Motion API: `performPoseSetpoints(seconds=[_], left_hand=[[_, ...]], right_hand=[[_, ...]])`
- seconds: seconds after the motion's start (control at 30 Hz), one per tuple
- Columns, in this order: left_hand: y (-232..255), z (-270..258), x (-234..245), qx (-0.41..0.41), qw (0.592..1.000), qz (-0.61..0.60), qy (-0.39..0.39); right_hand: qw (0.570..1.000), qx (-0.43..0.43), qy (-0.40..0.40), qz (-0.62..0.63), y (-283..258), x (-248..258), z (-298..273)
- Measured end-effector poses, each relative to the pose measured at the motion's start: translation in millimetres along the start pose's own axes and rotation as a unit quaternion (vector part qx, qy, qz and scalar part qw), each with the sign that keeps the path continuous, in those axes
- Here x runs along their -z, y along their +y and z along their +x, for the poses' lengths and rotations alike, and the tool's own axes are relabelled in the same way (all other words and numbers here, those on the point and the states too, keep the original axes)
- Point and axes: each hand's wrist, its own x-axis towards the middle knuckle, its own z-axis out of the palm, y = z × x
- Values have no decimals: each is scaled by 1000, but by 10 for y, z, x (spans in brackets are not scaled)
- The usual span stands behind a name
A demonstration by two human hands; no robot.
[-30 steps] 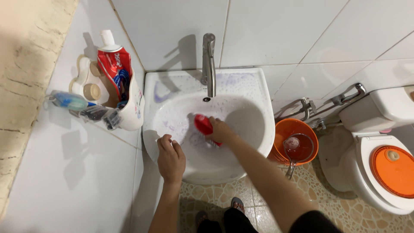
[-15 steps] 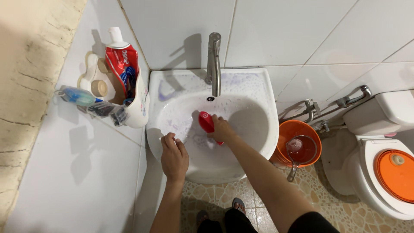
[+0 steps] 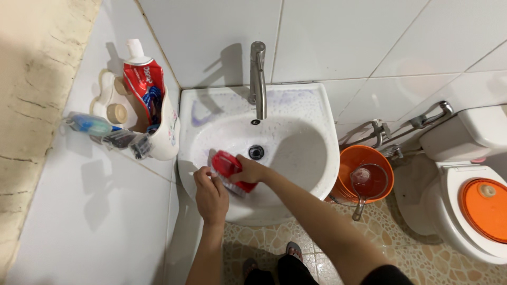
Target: The person fills a metal pot with water from a tap and pours it into a sink. They then use a red scrubbing brush to clean the sink basin and faucet, repeatedly rinsing the brush in an orange bucket and scrubbing the sink surface.
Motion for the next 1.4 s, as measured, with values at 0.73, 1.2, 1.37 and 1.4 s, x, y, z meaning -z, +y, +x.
performPoseSetpoints(seconds=[0.73,1.2,1.37,1.4], left_hand=[[-6,-44,-11,-21,1000,18,-6],[-2,-55,-51,-18,998,55,-12],[-24,-72,-48,-3,998,55,-23],[-9,-79,-52,1,998,49,-27]], right_hand=[[921,-165,-173,-308,-49,1306,-1348],[963,-136,156,-171,-186,303,-2637],[936,29,269,-227,-262,-188,-2777],[942,-5,261,-212,-207,-142,-2789]])
